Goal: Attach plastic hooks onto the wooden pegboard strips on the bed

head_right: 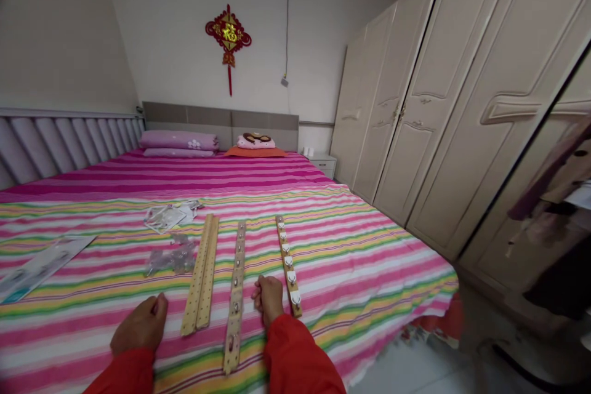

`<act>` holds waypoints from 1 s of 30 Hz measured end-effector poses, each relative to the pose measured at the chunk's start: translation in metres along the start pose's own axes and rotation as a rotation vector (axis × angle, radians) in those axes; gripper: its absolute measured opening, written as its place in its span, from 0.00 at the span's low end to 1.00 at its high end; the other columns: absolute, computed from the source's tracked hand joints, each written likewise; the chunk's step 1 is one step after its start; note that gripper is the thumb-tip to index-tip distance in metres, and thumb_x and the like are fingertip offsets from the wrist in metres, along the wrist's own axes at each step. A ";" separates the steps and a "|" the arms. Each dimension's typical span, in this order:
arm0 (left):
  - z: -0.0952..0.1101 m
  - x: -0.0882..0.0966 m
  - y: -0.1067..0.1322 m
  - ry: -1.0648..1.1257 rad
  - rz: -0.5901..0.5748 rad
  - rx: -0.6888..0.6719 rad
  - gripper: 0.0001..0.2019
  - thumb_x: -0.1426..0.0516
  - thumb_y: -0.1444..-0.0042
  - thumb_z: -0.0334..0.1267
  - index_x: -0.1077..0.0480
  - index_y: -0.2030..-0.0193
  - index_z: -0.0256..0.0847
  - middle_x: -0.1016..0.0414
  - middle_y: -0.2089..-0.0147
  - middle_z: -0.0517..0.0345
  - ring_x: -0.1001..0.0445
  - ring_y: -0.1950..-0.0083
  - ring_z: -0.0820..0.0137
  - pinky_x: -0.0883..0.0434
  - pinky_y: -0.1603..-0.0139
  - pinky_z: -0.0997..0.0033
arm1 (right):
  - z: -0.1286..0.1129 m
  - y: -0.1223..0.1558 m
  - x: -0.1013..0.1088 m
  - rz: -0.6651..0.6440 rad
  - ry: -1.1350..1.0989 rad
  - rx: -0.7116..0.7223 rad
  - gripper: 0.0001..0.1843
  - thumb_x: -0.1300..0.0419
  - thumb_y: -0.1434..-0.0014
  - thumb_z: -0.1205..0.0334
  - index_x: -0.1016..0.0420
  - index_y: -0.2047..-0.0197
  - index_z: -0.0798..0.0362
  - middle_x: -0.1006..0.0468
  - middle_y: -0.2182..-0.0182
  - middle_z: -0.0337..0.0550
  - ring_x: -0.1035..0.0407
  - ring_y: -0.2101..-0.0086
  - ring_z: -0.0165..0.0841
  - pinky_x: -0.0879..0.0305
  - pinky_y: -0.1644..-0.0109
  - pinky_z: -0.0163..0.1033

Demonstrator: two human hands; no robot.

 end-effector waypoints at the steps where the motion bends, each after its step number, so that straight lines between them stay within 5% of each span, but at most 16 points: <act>1: 0.000 0.000 0.000 -0.004 0.016 0.002 0.21 0.56 0.41 0.52 0.38 0.79 0.43 0.31 0.74 0.56 0.42 0.77 0.71 0.48 0.75 0.72 | 0.000 0.000 0.000 0.000 -0.004 0.001 0.14 0.41 0.51 0.54 0.36 0.80 0.53 0.32 0.91 0.35 0.51 0.94 0.21 0.65 0.89 0.29; 10: 0.007 0.005 0.006 -0.067 0.081 -0.039 0.20 0.56 0.40 0.48 0.40 0.80 0.41 0.34 0.76 0.56 0.45 0.77 0.72 0.51 0.75 0.71 | -0.007 0.023 0.002 0.012 -0.013 0.077 0.16 0.37 0.54 0.52 0.38 0.80 0.52 0.32 0.89 0.32 0.48 0.92 0.21 0.60 0.89 0.29; 17: 0.009 0.005 0.009 -0.134 0.163 -0.034 0.20 0.56 0.39 0.47 0.39 0.79 0.40 0.31 0.74 0.54 0.43 0.76 0.72 0.53 0.74 0.71 | 0.029 0.091 0.033 0.037 -0.060 0.038 0.22 0.38 0.50 0.43 0.28 0.72 0.56 0.30 0.83 0.33 0.46 0.89 0.19 0.56 0.87 0.27; 20: 0.009 0.004 0.009 -0.154 0.172 -0.030 0.18 0.54 0.41 0.45 0.36 0.77 0.40 0.29 0.72 0.53 0.41 0.74 0.71 0.54 0.74 0.70 | 0.041 0.121 0.037 -0.038 -0.068 -0.082 0.25 0.37 0.51 0.41 0.25 0.67 0.58 0.24 0.77 0.41 0.37 0.86 0.23 0.50 0.87 0.28; 24: 0.007 0.004 0.009 -0.142 0.165 -0.004 0.15 0.52 0.42 0.43 0.34 0.76 0.40 0.29 0.72 0.53 0.40 0.74 0.70 0.55 0.74 0.70 | 0.044 0.145 0.026 -0.241 -0.149 -0.284 0.24 0.29 0.56 0.52 0.23 0.59 0.57 0.20 0.65 0.47 0.28 0.78 0.29 0.37 0.79 0.30; 30: 0.008 0.005 0.010 -0.122 0.175 -0.013 0.16 0.53 0.42 0.44 0.34 0.77 0.41 0.32 0.74 0.54 0.42 0.74 0.70 0.55 0.74 0.69 | 0.041 0.148 0.014 -0.342 -0.212 -0.285 0.23 0.27 0.58 0.57 0.22 0.58 0.56 0.20 0.62 0.47 0.26 0.74 0.29 0.33 0.74 0.31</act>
Point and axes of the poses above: each hand's wrist, its own y-axis away from the middle knuckle, its own x-axis out of the back of the hand, z = x × y, the point moved 4 cm from there along -y, towards the middle knuckle
